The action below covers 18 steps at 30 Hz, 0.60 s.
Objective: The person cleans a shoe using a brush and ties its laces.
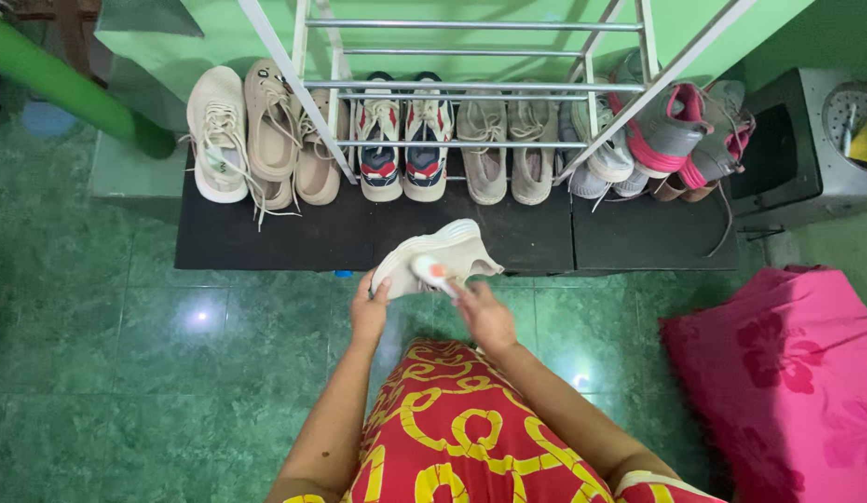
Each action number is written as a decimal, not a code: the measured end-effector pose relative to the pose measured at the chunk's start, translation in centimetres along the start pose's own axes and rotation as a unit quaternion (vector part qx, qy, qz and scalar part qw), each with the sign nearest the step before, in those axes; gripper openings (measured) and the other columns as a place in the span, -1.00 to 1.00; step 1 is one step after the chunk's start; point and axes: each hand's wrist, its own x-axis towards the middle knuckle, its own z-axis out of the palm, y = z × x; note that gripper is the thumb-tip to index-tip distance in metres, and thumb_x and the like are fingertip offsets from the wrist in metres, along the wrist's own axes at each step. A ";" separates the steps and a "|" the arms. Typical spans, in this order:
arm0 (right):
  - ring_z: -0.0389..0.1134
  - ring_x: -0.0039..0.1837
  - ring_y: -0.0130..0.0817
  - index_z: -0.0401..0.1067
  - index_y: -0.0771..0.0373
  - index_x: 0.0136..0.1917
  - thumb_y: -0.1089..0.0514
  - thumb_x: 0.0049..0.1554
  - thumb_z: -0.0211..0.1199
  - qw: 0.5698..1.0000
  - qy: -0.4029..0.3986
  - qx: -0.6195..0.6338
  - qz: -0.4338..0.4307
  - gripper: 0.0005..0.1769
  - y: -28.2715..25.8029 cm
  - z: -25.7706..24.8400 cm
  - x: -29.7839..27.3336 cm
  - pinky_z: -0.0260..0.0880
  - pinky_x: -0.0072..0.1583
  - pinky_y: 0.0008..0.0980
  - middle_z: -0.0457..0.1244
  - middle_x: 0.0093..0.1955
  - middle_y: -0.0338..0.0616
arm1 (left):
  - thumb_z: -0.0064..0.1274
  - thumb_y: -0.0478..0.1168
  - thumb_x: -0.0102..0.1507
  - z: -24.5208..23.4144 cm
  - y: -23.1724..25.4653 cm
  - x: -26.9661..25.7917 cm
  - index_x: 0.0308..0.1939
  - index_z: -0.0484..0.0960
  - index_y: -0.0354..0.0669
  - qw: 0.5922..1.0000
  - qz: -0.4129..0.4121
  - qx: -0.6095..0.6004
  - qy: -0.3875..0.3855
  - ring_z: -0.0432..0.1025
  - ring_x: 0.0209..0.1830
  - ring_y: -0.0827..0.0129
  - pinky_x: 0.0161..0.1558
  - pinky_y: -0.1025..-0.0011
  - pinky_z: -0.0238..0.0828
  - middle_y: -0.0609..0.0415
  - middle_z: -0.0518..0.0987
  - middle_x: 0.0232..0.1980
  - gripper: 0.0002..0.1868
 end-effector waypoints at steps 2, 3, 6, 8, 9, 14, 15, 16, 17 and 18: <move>0.42 -0.04 0.07 0.29 -0.23 0.49 0.03 0.26 0.15 0.998 0.060 0.027 0.010 -0.48 2.0 -1.2 0.3 0.47 -0.08 -0.01 0.26 0.21 0.06 | 0.19 -0.08 0.29 0.0 0.4 0.1 0.26 0.60 0.01 1.000 -0.010 -0.003 -0.003 0.42 -0.32 0.44 -0.22 0.40 0.44 0.09 0.67 -0.07 -0.55; 0.41 -0.02 0.13 0.26 -0.19 0.56 0.08 0.29 0.12 0.991 0.120 0.052 0.020 -0.43 3.1 -1.9 0.4 0.45 -0.07 0.02 0.25 0.19 0.12 | 0.19 -0.07 0.28 0.1 0.7 0.2 0.25 0.60 0.01 1.000 -0.021 -0.008 -0.006 0.44 -0.29 0.40 -0.20 0.36 0.45 0.07 0.68 -0.05 -0.55; 0.42 -0.11 0.13 0.23 -0.30 0.55 0.00 0.29 0.14 0.981 0.045 0.015 0.190 -0.42 4.8 -3.3 1.3 0.44 -0.07 0.03 0.25 0.06 0.12 | 0.21 -0.07 0.29 -0.1 1.8 -0.1 0.19 0.62 -0.05 0.988 0.116 0.103 0.013 0.56 -0.07 0.34 0.01 0.35 0.45 -0.03 0.71 -0.03 -0.59; 0.39 -0.10 0.21 0.25 -0.22 0.53 0.04 0.29 0.14 0.977 0.077 0.045 0.194 -0.46 4.8 -3.0 1.8 0.40 -0.09 0.10 0.25 0.08 0.11 | 0.20 -0.05 0.29 0.2 2.9 -0.4 0.18 0.62 -0.05 0.990 0.096 0.107 0.008 0.57 -0.06 0.31 0.04 0.33 0.45 -0.04 0.71 -0.03 -0.59; 0.40 -0.09 0.20 0.27 -0.19 0.52 0.06 0.29 0.14 0.985 0.091 0.068 0.131 -0.47 4.1 -2.4 1.9 0.41 -0.09 0.08 0.24 0.10 0.13 | 0.18 -0.04 0.29 0.4 3.8 -0.3 0.17 0.61 -0.04 0.991 0.079 0.109 0.004 0.58 -0.05 0.28 0.06 0.31 0.45 -0.06 0.71 -0.03 -0.60; 0.43 0.03 0.02 0.30 -0.24 0.36 -0.02 0.29 0.14 0.989 0.079 0.100 -0.073 -0.63 -2.2 1.5 0.9 0.50 -0.01 -0.07 0.26 0.15 -0.04 | 0.13 -0.05 0.27 0.6 6.4 -0.8 0.21 0.59 -0.01 0.993 0.023 0.118 -0.013 0.58 -0.13 0.26 -0.02 0.29 0.48 -0.07 0.72 -0.08 -0.57; 0.42 -0.02 0.01 0.27 -0.28 0.50 0.00 0.26 0.12 0.994 -0.012 0.105 -0.037 -0.46 -2.8 1.5 0.6 0.51 -0.07 -0.05 0.26 0.12 0.04 | 0.09 -0.07 0.27 0.4 6.5 -0.8 0.25 0.57 0.02 0.991 -0.026 0.127 -0.020 0.58 -0.18 0.21 -0.06 0.26 0.49 -0.10 0.71 -0.10 -0.55; 0.42 -0.02 0.01 0.27 -0.28 0.50 0.00 0.26 0.12 0.994 -0.012 0.107 -0.037 -0.46 -2.3 1.0 0.9 0.51 -0.07 -0.05 0.26 0.12 0.04 | 0.09 -0.07 0.27 0.3 6.5 -0.9 0.25 0.57 0.02 0.991 -0.026 0.128 -0.020 0.58 -0.18 0.21 -0.06 0.26 0.49 -0.10 0.71 -0.10 -0.55; 0.42 -0.04 0.05 0.27 -0.29 0.49 0.01 0.27 0.10 0.997 0.002 0.080 0.012 -0.47 -0.9 0.2 1.3 0.49 -0.09 -0.02 0.25 0.17 0.05 | 0.13 -0.04 0.26 0.4 6.3 -0.8 0.24 0.57 0.02 0.994 -0.038 0.101 -0.017 0.57 -0.17 0.20 -0.07 0.25 0.50 -0.07 0.70 -0.07 -0.54; 0.41 -0.06 0.09 0.27 -0.29 0.49 0.02 0.28 0.08 0.997 0.017 0.053 0.061 -0.49 0.6 -0.4 1.6 0.47 -0.12 0.02 0.24 0.22 0.06 | 0.16 -0.01 0.26 0.4 6.0 -0.6 0.22 0.57 0.02 0.996 -0.050 0.075 -0.013 0.56 -0.16 0.18 -0.08 0.24 0.52 -0.04 0.69 -0.04 -0.54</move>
